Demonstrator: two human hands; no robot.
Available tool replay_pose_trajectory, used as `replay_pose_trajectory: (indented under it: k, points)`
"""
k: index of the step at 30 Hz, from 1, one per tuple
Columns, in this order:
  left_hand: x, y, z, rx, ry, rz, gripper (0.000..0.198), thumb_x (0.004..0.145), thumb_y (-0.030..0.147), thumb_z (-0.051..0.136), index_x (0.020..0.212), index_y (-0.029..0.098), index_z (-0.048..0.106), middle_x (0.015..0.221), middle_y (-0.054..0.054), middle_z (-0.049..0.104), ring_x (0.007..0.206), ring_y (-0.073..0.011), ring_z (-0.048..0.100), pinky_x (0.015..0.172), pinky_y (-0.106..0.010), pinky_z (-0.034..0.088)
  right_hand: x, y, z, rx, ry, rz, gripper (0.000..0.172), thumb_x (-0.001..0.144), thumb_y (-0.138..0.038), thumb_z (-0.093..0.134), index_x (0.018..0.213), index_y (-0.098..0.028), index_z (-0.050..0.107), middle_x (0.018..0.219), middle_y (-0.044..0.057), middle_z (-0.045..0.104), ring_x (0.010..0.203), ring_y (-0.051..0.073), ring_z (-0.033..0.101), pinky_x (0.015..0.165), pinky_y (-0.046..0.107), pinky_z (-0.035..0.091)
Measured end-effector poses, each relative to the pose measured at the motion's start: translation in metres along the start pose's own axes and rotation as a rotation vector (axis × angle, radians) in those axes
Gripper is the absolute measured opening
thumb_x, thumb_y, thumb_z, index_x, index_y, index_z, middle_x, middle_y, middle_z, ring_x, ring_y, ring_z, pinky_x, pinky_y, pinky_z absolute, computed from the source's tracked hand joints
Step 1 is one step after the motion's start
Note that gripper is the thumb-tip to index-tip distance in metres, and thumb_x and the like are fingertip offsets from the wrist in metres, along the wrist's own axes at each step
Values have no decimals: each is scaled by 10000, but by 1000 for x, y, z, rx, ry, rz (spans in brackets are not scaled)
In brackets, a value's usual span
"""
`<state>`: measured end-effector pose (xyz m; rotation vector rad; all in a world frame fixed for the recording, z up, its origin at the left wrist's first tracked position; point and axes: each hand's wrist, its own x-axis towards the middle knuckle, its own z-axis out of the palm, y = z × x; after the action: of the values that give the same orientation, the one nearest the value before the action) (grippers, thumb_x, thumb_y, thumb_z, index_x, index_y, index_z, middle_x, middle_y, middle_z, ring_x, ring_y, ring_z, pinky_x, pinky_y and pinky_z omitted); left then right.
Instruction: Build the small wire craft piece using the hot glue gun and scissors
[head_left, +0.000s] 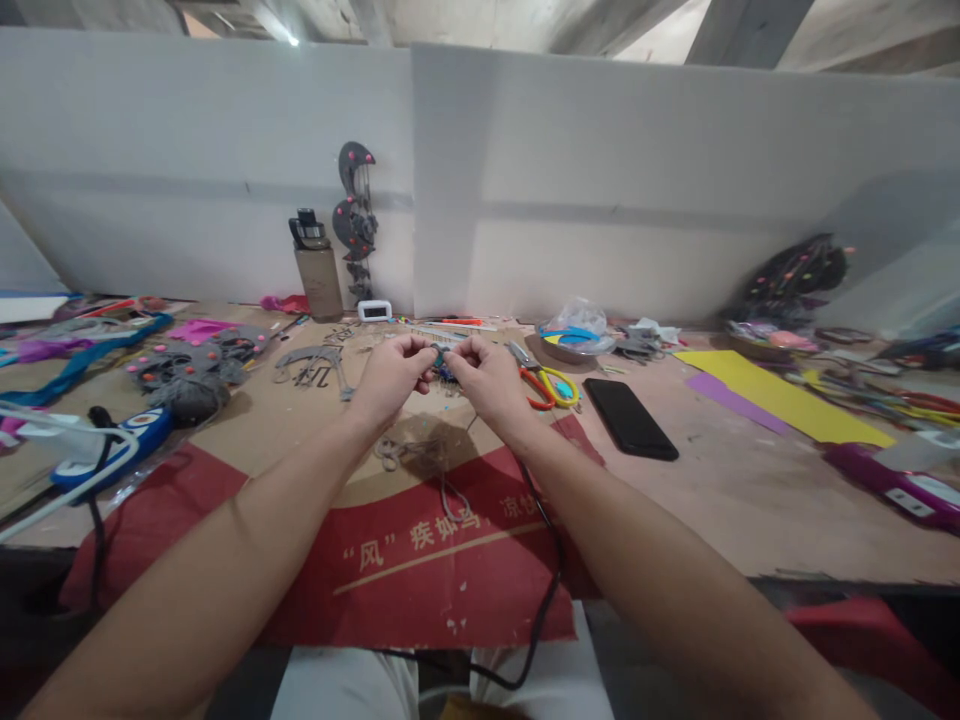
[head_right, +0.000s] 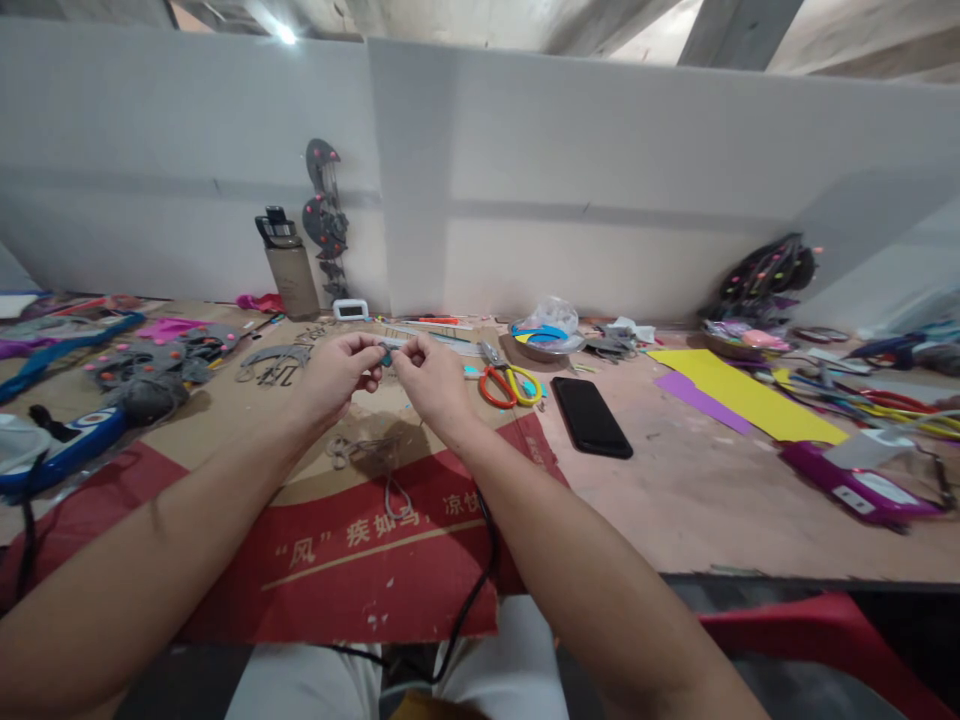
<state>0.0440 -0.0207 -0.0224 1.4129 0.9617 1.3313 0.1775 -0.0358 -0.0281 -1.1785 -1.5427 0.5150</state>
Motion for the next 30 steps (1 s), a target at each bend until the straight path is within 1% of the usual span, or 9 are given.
replay_pose_trajectory:
  k: [7, 16, 22, 30]
  points:
    - [2, -3, -2, 59, -28, 32, 78, 703, 216, 620, 735, 146, 607, 558, 13, 518, 468, -79, 475, 388, -186, 382, 2, 2, 0, 35, 9, 49, 162, 713, -318, 545, 633, -180, 513, 554, -50, 468, 519, 88, 398, 506, 225, 293]
    - [2, 0, -3, 38, -95, 3, 137, 700, 258, 655, 750, 133, 631, 580, -3, 540, 473, -80, 478, 400, -193, 390, 3, 4, -2, 68, -7, 112, 163, 690, -330, 551, 643, -177, 520, 546, -47, 470, 510, 88, 408, 491, 223, 306]
    - [0, 2, -2, -19, -129, -14, 170, 691, 275, 676, 770, 131, 632, 614, -6, 547, 495, -75, 474, 398, -181, 383, 4, 5, -2, 103, -9, 114, 167, 679, -325, 562, 621, -177, 510, 549, -47, 467, 516, 86, 396, 483, 220, 302]
    - [0, 1, -3, 45, -136, -3, 200, 683, 315, 687, 761, 143, 625, 647, -9, 554, 509, -78, 477, 391, -182, 384, 4, 5, -2, 28, 2, 87, 147, 683, -307, 555, 620, -177, 528, 544, -50, 479, 514, 89, 405, 489, 224, 293]
